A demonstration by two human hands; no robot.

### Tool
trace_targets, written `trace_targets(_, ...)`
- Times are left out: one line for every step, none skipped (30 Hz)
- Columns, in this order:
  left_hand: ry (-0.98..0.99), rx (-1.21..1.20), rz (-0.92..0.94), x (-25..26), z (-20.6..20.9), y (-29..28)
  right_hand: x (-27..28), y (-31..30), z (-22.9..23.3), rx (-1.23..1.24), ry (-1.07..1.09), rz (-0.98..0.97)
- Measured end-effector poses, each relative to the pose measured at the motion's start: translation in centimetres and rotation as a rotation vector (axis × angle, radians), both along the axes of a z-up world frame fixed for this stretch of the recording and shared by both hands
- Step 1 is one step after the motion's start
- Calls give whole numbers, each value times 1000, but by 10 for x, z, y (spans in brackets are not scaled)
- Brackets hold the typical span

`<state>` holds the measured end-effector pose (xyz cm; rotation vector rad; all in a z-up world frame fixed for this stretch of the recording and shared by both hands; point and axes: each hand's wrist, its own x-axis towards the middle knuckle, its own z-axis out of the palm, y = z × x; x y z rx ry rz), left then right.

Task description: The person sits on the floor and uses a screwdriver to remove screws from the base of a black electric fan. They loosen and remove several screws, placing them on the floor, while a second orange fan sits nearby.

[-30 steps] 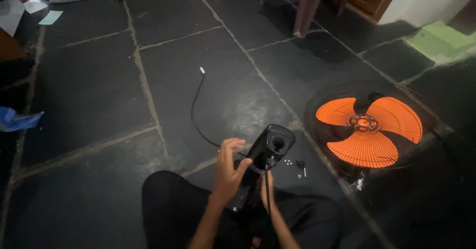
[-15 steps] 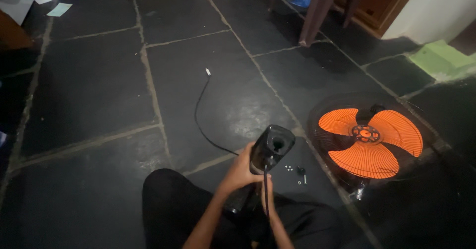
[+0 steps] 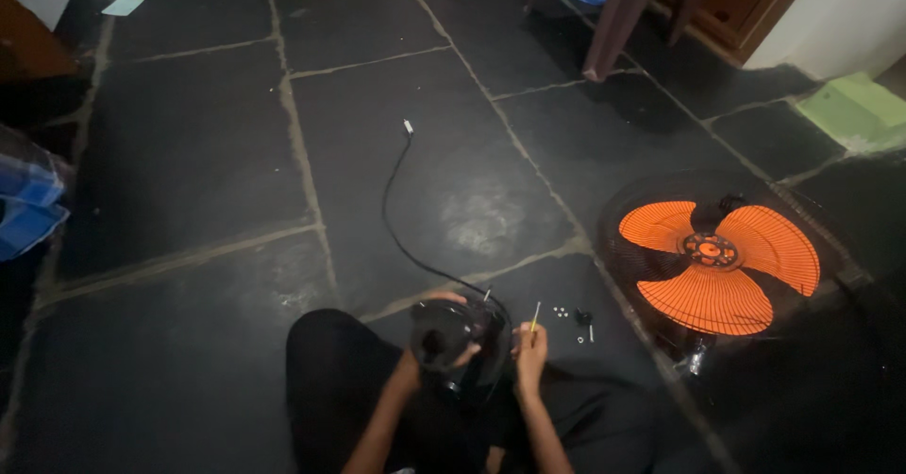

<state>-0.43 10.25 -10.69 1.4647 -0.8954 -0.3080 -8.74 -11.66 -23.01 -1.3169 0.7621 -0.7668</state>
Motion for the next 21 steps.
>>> trace_targets(102,-18,-50,3,-12,8,-2,2,2,32,0,-6)
trace_targets(185,-22,-82,9,-24,12,-5,6,3,86,42,-1)
trace_targets(-21,28,8,20,-36,12,-7,9,4,138,81,4)
trace_targets(-224,83,116,33,-48,10,-8,11,6,191,120,9)
trace_targets(-388,126,212,45,-60,8,-7,14,7,213,132,7)
trace_targets(-443,162,264,59,-70,7,-6,15,8,235,144,5)
trace_targets(-506,201,313,68,-79,10,-5,19,8,260,161,4)
trace_targets(-569,239,360,76,-87,12,-3,21,8,259,203,34)
trace_targets(-578,273,367,79,-92,15,-3,24,6,259,250,64)
trace_targets(-584,307,374,79,-96,19,-3,26,3,260,296,94)
trace_targets(-605,346,376,80,-96,20,-1,28,2,233,295,124)
trace_targets(-706,282,400,76,-92,22,-1,32,0,206,293,154)
trace_targets(-811,214,420,72,-84,21,2,34,0,179,287,181)
trace_targets(-916,145,439,68,-73,19,3,35,0,110,306,180)
trace_targets(-618,192,530,62,-60,16,3,36,0,43,324,179)
trace_targets(-317,237,609,53,-47,11,4,37,1,-24,343,177)
trace_targets(-8,281,676,45,-35,10,2,37,1,-13,376,186)
trace_targets(35,244,743,40,-24,12,0,35,1,-3,408,195)
trace_targets(77,210,810,37,-13,13,-2,34,1,10,440,206)
trace_targets(119,174,877,34,-5,15,-3,33,1,-20,405,195)
trace_targets(162,172,902,35,2,16,-3,30,1,-50,367,184)
